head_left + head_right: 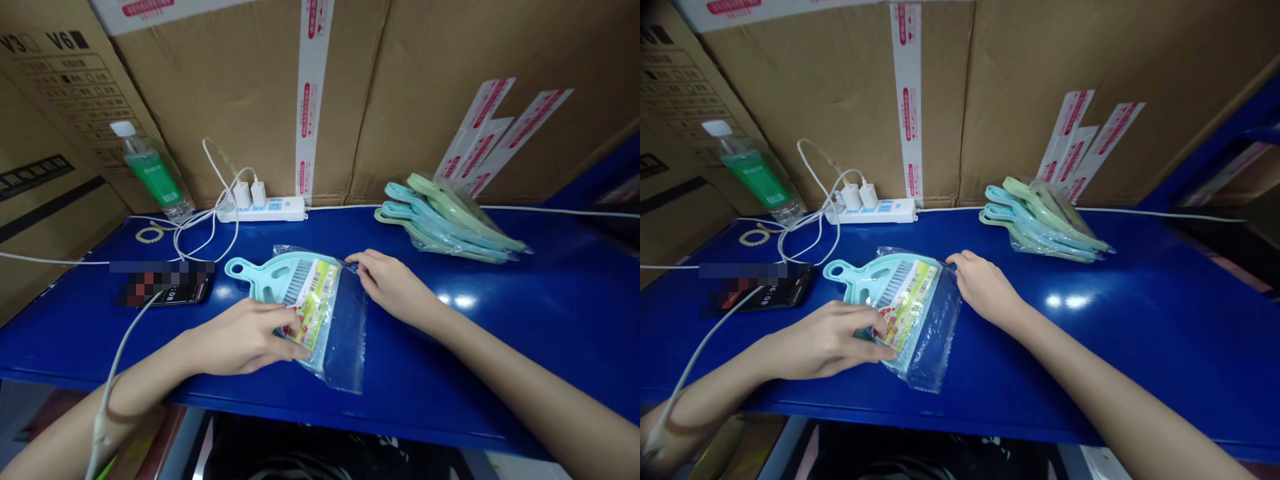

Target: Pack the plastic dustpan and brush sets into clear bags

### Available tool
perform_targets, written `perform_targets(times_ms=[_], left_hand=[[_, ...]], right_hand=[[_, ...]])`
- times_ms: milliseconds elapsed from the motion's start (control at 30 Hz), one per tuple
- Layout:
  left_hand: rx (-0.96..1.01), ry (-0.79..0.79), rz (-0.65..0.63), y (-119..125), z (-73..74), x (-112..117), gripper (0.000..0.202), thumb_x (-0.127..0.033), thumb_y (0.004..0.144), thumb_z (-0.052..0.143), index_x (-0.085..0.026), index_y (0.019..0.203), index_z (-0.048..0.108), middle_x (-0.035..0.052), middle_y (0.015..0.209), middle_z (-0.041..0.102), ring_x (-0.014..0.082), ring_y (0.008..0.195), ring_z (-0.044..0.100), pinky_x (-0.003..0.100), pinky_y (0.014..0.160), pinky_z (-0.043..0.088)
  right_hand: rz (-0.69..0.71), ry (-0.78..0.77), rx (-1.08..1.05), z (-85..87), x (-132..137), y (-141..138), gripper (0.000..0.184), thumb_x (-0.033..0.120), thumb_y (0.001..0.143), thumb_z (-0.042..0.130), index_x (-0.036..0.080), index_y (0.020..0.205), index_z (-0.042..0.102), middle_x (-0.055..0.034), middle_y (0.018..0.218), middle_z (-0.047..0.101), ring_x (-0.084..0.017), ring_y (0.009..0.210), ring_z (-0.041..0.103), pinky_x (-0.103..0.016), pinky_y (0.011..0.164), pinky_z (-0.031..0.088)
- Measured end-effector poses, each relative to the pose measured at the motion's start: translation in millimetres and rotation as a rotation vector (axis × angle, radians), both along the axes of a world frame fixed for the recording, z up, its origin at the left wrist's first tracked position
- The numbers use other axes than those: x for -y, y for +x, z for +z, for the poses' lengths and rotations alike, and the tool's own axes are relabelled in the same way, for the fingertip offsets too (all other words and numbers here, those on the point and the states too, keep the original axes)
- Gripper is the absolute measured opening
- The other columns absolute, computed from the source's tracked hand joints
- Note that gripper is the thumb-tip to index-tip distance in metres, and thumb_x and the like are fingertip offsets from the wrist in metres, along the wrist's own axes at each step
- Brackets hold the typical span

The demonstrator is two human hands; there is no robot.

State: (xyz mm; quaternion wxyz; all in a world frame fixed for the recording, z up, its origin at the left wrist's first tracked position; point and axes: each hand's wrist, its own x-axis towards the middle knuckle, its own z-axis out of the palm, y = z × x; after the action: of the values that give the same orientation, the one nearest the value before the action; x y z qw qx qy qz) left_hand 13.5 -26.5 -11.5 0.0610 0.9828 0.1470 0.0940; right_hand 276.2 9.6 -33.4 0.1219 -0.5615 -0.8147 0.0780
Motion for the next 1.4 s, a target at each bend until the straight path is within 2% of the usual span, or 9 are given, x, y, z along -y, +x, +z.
perform_targets(times_ms=[100, 167, 333, 500, 633, 733, 900, 1100, 1400], left_hand=[[-0.015, 0.005, 0.018, -2.4, 2.9, -1.4, 0.033, -0.011, 0.093, 0.036, -0.025, 0.105, 0.064, 0.0025, 0.095, 0.063, 0.0125, 0.078, 0.061, 0.023, 0.064, 0.046], [-0.017, -0.001, 0.034, -3.5, 4.2, -2.7, 0.035, -0.006, 0.091, 0.035, -0.023, 0.102, 0.064, 0.002, 0.094, 0.063, 0.0121, 0.079, 0.061, 0.023, 0.065, 0.046], [-0.005, 0.028, 0.085, -5.2, 5.8, -6.3, 0.035, -0.005, 0.09, 0.035, -0.022, 0.096, 0.065, 0.0012, 0.09, 0.065, 0.0114, 0.077, 0.062, 0.021, 0.066, 0.046], [-0.013, 0.22, 0.224, -7.3, 4.4, -9.6, 0.032, -0.01, 0.093, 0.034, -0.019, 0.088, 0.064, 0.0026, 0.09, 0.065, 0.0119, 0.07, 0.062, 0.022, 0.062, 0.047], [0.005, 0.308, 0.29, -8.2, -0.6, -12.3, 0.03, -0.009, 0.091, 0.035, -0.017, 0.088, 0.063, 0.0026, 0.091, 0.065, 0.0115, 0.067, 0.062, 0.021, 0.056, 0.047], [-0.018, 0.334, 0.339, -8.5, -3.1, -13.9, 0.026, -0.008, 0.089, 0.037, -0.017, 0.088, 0.062, 0.0026, 0.093, 0.065, 0.0119, 0.068, 0.063, 0.021, 0.056, 0.048], [-0.049, 0.317, 0.394, -8.7, -2.2, -15.7, 0.026, -0.004, 0.084, 0.038, -0.016, 0.089, 0.061, 0.0037, 0.097, 0.064, 0.013, 0.069, 0.065, 0.023, 0.058, 0.052], [-0.06, 0.294, 0.396, -7.9, -0.4, -15.7, 0.025, -0.005, 0.084, 0.038, -0.016, 0.09, 0.06, 0.005, 0.098, 0.064, 0.0144, 0.071, 0.065, 0.025, 0.059, 0.054], [-0.049, 0.313, 0.369, -8.3, -1.8, -16.3, 0.027, -0.004, 0.085, 0.038, -0.016, 0.096, 0.06, 0.0049, 0.098, 0.064, 0.0148, 0.07, 0.065, 0.025, 0.058, 0.052]], right_hand=[[-0.041, -0.09, 0.103, 11.0, 6.3, 2.6, 0.029, 0.007, 0.085, 0.038, 0.016, 0.105, 0.058, -0.0101, 0.1, 0.067, -0.023, 0.084, 0.066, -0.031, 0.066, 0.045], [-0.079, -0.163, 0.161, 18.1, 9.4, 4.2, 0.022, 0.011, 0.088, 0.04, 0.017, 0.1, 0.057, -0.0074, 0.089, 0.069, -0.022, 0.077, 0.065, -0.029, 0.061, 0.042], [-0.098, -0.255, 0.194, 29.2, 11.3, 7.3, 0.009, 0.017, 0.089, 0.045, 0.02, 0.09, 0.053, -0.0029, 0.076, 0.066, -0.018, 0.071, 0.063, -0.026, 0.057, 0.038], [0.014, -0.352, 0.204, 37.7, 20.6, 12.6, 0.02, 0.011, 0.081, 0.048, 0.02, 0.099, 0.046, -0.0011, 0.073, 0.065, -0.018, 0.067, 0.061, -0.026, 0.055, 0.038], [0.04, -0.398, 0.277, 43.5, 31.3, 14.3, 0.022, 0.008, 0.077, 0.048, 0.02, 0.095, 0.044, -0.0019, 0.072, 0.064, -0.018, 0.062, 0.061, -0.026, 0.052, 0.037], [0.055, -0.345, 0.284, 42.8, 32.5, 15.0, 0.014, 0.018, 0.081, 0.049, 0.02, 0.094, 0.045, -0.0019, 0.07, 0.063, -0.019, 0.06, 0.06, -0.027, 0.051, 0.038], [0.107, -0.158, 0.115, 31.6, 25.4, 15.5, 0.034, 0.036, 0.081, 0.053, 0.019, 0.109, 0.043, -0.0043, 0.08, 0.064, -0.02, 0.064, 0.062, -0.029, 0.053, 0.043], [0.162, -0.078, 0.076, 21.8, 26.3, 13.2, 0.037, 0.033, 0.081, 0.05, 0.016, 0.113, 0.044, -0.0086, 0.088, 0.066, -0.023, 0.072, 0.065, -0.031, 0.056, 0.046], [0.154, -0.031, 0.112, 22.5, 29.2, 12.6, 0.027, 0.029, 0.086, 0.045, 0.017, 0.11, 0.048, -0.009, 0.091, 0.067, -0.021, 0.067, 0.065, -0.029, 0.052, 0.043]])
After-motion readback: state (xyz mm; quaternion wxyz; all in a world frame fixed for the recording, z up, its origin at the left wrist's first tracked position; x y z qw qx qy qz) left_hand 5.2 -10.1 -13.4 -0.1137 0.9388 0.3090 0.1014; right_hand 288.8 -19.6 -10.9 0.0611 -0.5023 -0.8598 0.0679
